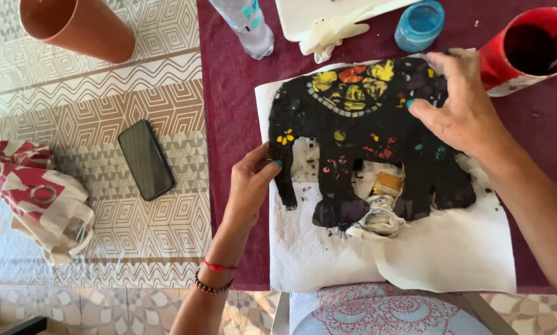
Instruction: Painting and wiping a wooden elephant cutout to create a decorated effect
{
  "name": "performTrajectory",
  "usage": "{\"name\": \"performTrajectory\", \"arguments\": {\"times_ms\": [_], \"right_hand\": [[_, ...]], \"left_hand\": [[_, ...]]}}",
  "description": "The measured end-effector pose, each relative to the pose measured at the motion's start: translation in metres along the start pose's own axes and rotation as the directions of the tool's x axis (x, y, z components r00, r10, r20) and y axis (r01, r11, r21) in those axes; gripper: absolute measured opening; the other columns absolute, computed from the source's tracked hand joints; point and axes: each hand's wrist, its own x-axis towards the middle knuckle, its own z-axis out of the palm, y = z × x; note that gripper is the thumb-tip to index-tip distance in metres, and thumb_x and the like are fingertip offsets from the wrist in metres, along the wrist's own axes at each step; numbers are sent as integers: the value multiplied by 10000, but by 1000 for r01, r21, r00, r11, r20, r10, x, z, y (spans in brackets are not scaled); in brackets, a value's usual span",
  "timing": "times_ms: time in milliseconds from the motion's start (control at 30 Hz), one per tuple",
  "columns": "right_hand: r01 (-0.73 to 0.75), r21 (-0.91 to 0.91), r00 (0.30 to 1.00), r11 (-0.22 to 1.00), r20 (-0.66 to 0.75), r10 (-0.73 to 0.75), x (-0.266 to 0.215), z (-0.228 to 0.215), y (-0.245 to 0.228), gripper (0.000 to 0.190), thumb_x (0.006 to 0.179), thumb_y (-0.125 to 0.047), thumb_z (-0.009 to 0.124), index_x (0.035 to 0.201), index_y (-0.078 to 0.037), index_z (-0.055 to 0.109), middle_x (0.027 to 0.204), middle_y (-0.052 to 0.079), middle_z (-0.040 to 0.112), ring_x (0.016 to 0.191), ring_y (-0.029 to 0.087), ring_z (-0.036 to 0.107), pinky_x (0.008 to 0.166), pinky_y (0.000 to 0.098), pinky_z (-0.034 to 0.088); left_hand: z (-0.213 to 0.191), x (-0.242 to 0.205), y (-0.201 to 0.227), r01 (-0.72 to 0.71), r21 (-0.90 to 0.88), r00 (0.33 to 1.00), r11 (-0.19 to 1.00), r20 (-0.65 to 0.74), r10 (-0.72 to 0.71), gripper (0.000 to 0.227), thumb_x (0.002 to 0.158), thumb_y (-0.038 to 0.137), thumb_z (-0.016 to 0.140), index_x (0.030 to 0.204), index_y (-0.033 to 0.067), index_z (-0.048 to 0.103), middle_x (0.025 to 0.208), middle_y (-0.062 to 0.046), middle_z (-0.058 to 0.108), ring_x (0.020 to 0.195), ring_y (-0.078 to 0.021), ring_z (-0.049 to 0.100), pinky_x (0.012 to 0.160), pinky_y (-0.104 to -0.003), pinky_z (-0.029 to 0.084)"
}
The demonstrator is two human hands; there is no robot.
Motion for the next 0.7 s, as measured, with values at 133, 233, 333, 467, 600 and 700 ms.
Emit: {"name": "performTrajectory", "arguments": {"times_ms": [133, 233, 333, 467, 600, 700], "right_hand": [[-77, -9, 996, 997, 37, 77, -31, -1, -38, 810, 823, -115, 660, 1548, 80, 358, 1553, 330, 193, 1451, 516, 279, 1103, 574, 379], [242, -268, 963, 933, -53, -265, -85, 15, -49, 585, 867, -240, 696, 1357, 49, 558, 1506, 395, 411, 1430, 553, 395, 1151, 662, 350], [395, -149, 907, 907, 221, -359, -139, 35, -62, 593, 738, -380, 797, 1223, -53, 698, 1373, 150, 654, 1248, 324, 597, 1047, 495, 475], [516, -392, 854, 762, 298, -426, -169, 53, -50, 437, 739, -430, 763, 1095, -183, 714, 1382, 70, 619, 1132, 295, 614, 935, 445, 509], [246, -17, 955, 969, 173, -239, -175, 33, -48, 236, 858, -139, 705, 1093, -127, 715, 1405, 124, 605, 1056, 206, 716, 961, 314, 537], [-81, 321, 992, 944, 121, 44, -181, 13, -49, 225, 928, -172, 615, 1127, -67, 611, 1225, 134, 653, 1135, 210, 653, 992, 301, 486]], "left_hand": [[-3, 15, -15, -4, 3, 999, 1000, 37, 4, 474, 805, 4, 633, 1268, -2, 734, 1036, -5, 734, 910, -57, 611, 786, -204, 508], [-7, 12, -12, 53, -21, 995, 998, 84, -51, 429, 833, 27, 594, 1239, -10, 727, 1019, -7, 720, 905, -62, 609, 772, -220, 495], [-14, 8, -25, 132, -131, 991, 983, 8, -132, 766, 812, 33, 631, 1540, -32, 402, 1280, -177, 655, 1123, -210, 634, 886, -332, 542], [-10, -26, -10, -120, -77, 993, 990, -11, 119, 867, 843, 28, 596, 1594, -3, 165, 1439, -280, 559, 1267, -300, 587, 1049, -376, 502], [20, -63, -4, -477, 271, 870, 836, 9, 493, 776, 823, -96, 653, 1529, 78, 384, 1470, -136, 543, 1325, -252, 582, 975, -310, 535], [50, -95, 10, -557, 122, 779, 821, 418, 467, 636, 921, 12, 643, 1509, 87, 415, 1524, -179, 505, 1447, -350, 491, 1263, -449, 359]]}}
